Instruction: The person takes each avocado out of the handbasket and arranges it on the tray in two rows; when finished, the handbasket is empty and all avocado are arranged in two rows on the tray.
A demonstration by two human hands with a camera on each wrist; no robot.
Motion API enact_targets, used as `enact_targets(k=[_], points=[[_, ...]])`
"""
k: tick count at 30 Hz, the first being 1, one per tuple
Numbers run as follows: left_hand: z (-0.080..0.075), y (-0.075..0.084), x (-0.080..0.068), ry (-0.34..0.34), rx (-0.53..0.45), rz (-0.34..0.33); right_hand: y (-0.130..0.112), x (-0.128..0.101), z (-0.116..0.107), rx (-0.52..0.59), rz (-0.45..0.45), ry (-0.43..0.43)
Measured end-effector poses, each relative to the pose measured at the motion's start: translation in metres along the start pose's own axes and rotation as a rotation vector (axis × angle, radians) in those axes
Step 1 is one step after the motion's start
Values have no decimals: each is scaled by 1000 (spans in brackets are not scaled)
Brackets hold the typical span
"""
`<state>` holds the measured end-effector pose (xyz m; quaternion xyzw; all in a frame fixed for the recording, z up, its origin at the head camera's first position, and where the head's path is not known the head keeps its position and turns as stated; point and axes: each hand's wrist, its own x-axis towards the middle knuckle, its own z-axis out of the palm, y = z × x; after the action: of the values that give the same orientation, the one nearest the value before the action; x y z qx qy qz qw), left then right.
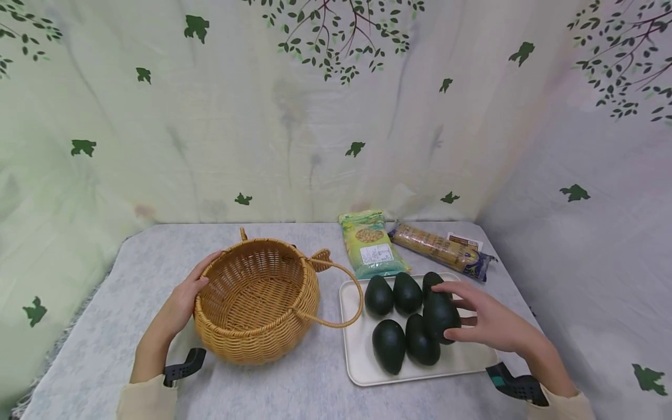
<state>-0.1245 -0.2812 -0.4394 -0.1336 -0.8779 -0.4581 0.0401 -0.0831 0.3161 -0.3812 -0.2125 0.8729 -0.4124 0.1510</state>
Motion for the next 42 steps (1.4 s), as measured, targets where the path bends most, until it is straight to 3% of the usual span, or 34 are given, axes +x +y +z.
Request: enact_targets(k=[13,23,30,42], points=[[0,0,0,0,4,0,26,-20,1,-16,99,-25],[0,2,-1,-9,-1,-26,39,-20,13,21,106,-35],[0,6,-1,-11,1,-23,44,-20,20,22,178,-52],[0,1,1,-9,-5,-16,45,-19,19,14,216,-26]])
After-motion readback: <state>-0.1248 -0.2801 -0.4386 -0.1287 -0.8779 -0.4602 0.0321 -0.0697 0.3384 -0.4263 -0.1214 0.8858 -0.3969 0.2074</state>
